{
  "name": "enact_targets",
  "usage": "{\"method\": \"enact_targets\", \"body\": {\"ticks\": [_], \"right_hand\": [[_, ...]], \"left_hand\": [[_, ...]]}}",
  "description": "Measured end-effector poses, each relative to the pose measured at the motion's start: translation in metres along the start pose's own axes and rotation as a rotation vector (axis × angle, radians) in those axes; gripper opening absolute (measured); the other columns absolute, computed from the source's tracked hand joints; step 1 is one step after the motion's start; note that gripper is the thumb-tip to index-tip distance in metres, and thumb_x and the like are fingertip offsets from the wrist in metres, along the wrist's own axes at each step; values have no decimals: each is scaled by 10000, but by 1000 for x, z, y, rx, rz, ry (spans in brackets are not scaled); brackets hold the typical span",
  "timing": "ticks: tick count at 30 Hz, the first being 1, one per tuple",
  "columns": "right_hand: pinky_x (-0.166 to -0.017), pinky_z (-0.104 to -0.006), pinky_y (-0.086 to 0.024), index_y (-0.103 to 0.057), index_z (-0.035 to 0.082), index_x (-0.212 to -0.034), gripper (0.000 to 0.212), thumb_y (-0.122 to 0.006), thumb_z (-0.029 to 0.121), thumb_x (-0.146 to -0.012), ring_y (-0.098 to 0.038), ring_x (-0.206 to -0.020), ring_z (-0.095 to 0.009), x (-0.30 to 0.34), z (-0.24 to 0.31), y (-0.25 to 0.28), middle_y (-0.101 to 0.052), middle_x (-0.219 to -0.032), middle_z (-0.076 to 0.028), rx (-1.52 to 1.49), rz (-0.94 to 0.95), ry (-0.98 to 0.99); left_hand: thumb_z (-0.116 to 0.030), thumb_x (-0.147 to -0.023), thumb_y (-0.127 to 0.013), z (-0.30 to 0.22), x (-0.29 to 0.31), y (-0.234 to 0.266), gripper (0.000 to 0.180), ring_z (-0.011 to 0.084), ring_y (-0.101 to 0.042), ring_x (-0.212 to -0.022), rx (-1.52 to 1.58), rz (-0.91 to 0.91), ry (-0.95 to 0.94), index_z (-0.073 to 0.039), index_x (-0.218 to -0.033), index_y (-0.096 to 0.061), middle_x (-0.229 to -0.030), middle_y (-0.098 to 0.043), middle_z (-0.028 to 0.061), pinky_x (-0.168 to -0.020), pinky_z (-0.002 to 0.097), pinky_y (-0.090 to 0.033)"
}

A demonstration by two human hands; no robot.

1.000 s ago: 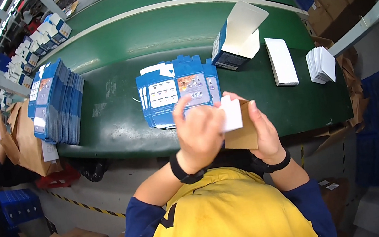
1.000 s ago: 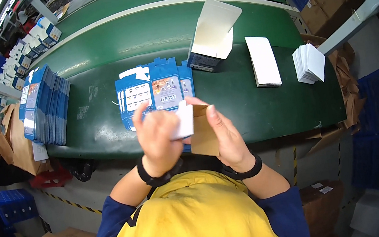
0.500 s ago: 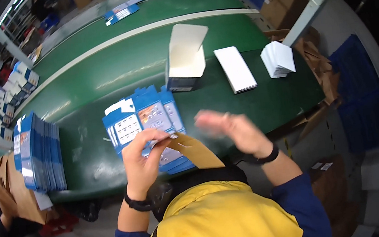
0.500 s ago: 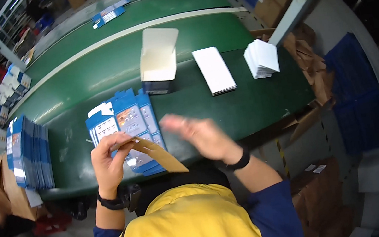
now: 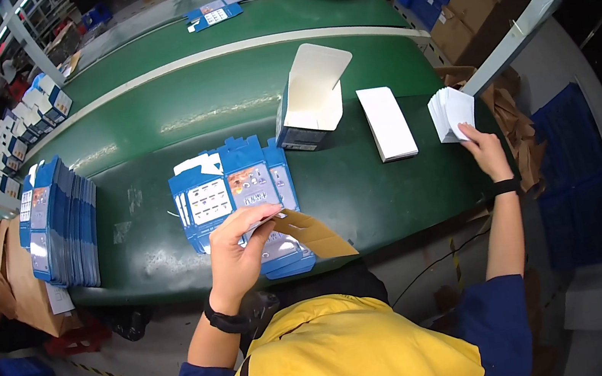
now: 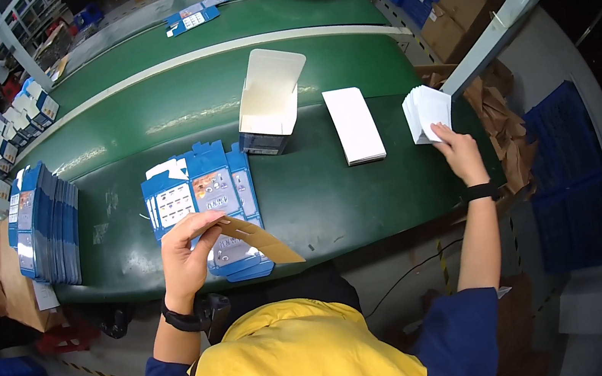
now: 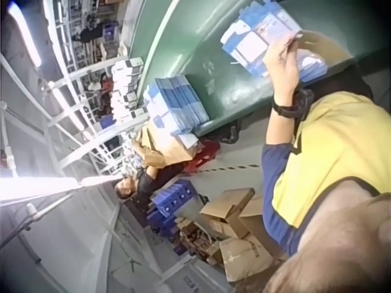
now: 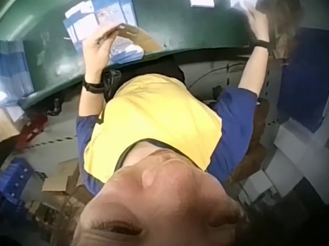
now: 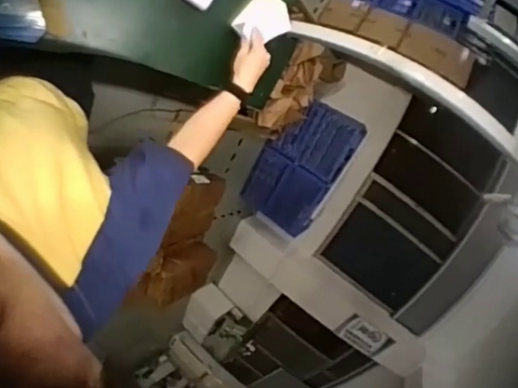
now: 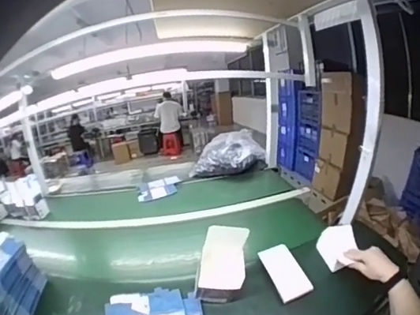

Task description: The person folds a blue cardboard box by hand, inserts a white paper manual and a brown cardboard divider, and then places the assembled box onto the table. This process is repeated with additional boxes and components.

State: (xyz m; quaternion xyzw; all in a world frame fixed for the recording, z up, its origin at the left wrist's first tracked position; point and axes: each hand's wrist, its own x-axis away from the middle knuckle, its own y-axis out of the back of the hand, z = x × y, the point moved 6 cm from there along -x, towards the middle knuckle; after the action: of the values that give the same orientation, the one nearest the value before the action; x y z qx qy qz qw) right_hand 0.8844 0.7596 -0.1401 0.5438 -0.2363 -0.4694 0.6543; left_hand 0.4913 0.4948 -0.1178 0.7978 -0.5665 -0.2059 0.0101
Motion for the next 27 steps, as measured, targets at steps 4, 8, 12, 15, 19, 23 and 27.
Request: {"method": "enact_targets", "body": {"ticks": [4,8,12,15,19,23,27], "right_hand": [[-729,-355,-494,-615,28,-1067,222,-571,80,-855,-630,-871,-363,0,9,33,-621,-928,-234,-51,-228,-76],[-648,-337,-497,-638,42,-1012,174,-583,110,-861,-641,-752,-327,5,25,35,-640,-834,-180,-42,-542,-47],[-725,-373,-512,-665,78,-979,159,-618,112,-831,-636,-845,-318,-5,11,-5,-649,-995,-138,200,-192,-37],[-830,-362,-490,-623,79,-1109,262,-593,100,-849,-605,-960,-335,-6,-2,-3,-604,-1110,-156,43,-53,25],[-810,-344,-484,-611,79,-1136,266,-558,104,-876,-601,-951,-362,-15,-2,10,-615,-1064,-190,-62,15,18],[-678,-318,-492,-646,48,-1020,189,-597,120,-853,-648,-749,-305,-15,-1,33,-656,-843,-171,-70,-287,-35],[-667,-284,-489,-670,0,-901,166,-641,147,-830,-656,-701,-230,-19,-6,15,-660,-786,-168,-56,-96,-68]], "left_hand": [[100,-770,-591,6,0,-7,265,192,-642,-838,30,8,13,-25,-992,-665,-907,-672,95,-746,262,-489],[102,-769,-590,9,0,-18,265,192,-641,-831,85,-16,51,-26,-989,-664,-904,-669,96,-741,262,-487],[106,-769,-584,0,1,-17,267,194,-639,-821,15,1,-1,-25,-988,-663,-900,-667,98,-733,261,-484],[106,-767,-585,2,3,-11,268,195,-638,-819,-48,-7,-4,-25,-988,-663,-895,-666,97,-732,262,-483],[106,-765,-586,12,5,-13,267,197,-638,-822,51,-20,47,-23,-986,-663,-885,-667,95,-734,264,-483],[94,-798,-577,12,3,-22,256,166,-630,-863,51,43,38,-15,-1016,-655,-913,-663,78,-753,252,-482],[97,-786,-582,9,2,-22,257,179,-632,-839,33,38,42,-20,-1002,-659,-899,-664,85,-750,254,-482]]}}
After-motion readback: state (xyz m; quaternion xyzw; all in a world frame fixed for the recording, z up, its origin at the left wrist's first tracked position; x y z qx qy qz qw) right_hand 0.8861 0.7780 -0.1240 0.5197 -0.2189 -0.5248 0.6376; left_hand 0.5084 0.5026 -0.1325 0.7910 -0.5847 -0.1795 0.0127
